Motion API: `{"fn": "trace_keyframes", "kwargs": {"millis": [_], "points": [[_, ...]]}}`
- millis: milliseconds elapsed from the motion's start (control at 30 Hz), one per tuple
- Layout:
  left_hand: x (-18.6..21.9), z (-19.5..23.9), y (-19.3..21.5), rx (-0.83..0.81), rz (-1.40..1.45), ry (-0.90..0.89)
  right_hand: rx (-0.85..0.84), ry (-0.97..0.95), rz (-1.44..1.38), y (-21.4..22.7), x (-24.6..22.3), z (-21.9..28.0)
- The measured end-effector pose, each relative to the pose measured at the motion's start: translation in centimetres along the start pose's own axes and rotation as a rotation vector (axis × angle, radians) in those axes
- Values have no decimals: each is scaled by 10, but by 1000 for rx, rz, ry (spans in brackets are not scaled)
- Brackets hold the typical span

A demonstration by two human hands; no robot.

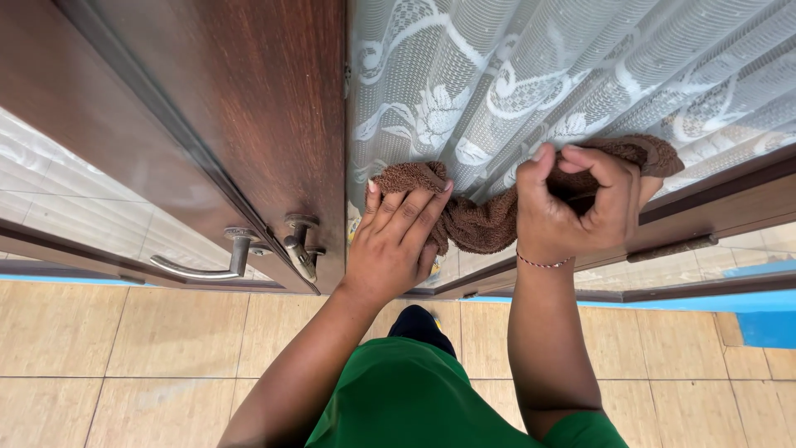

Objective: Cleaning a glass door using a brown cloth.

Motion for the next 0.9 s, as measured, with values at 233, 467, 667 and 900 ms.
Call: {"fn": "trace_keyframes", "kwargs": {"millis": [233, 467, 667, 900], "points": [[-2, 4, -8, -10, -8, 20, -10, 4, -30, -1, 0, 0], [-2, 4, -4, -11, -14, 7, 9, -40, -6, -1, -4, 2], [-2, 5, 0, -44, -20, 6, 54, -24, -71, -1, 12, 6], [-2, 5, 2, -59, 15, -9, -31, 89, -61, -1, 1, 8]]}}
Point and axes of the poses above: each hand's wrist, its own z-axis away from the middle knuckle, its own y-axis out of the back of the hand, x = y × z, the point moved 2 cm from there along -z, towards the middle knuckle
